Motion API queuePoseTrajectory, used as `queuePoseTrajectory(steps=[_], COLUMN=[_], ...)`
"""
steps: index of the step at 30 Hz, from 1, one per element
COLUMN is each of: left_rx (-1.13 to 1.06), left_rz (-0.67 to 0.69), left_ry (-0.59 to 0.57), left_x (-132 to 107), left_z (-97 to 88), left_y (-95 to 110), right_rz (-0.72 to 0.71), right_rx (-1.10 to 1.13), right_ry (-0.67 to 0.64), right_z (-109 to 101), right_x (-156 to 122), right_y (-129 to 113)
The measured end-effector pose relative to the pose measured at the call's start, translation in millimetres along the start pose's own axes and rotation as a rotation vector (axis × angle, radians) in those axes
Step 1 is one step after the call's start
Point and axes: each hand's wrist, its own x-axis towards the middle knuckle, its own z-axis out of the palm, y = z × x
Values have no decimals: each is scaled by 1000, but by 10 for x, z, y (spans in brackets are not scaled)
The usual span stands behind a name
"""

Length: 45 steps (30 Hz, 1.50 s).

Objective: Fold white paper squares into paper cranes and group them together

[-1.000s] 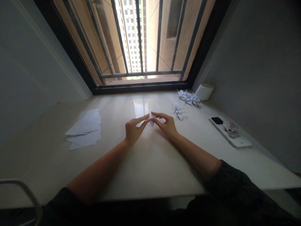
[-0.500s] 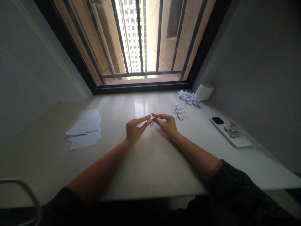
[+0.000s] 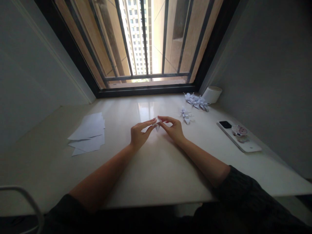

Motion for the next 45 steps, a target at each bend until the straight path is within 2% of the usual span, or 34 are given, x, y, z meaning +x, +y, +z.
queuePoseTrajectory(steps=[3,5,10,13,23,31,37,39,45], left_rx=[25,13,-282,-371,-526,-533,-538,-537,-579], left_rz=[-23,-90,-327,-376,-428,-479,-457,-449,-450], left_ry=[-1,-4,-101,-91,-22,-90,-172,-169,-136], left_x=[10,13,12,19,50,43,43,42,42], left_z=[-6,5,71,88,79,74,84,93,106], left_y=[15,-5,-168,-224,-157,-200,-161,-151,-160], right_rz=[-3,-24,-89,-96,-75,39,168,149,-38], right_rx=[3,3,7,13,4,91,190,184,164], right_ry=[0,-7,-66,-73,26,-69,-72,-84,-148], right_z=[-5,-3,4,7,-3,15,27,28,23], right_x=[6,9,13,14,-3,19,34,33,14], right_y=[5,17,38,31,-54,-9,53,53,-20])
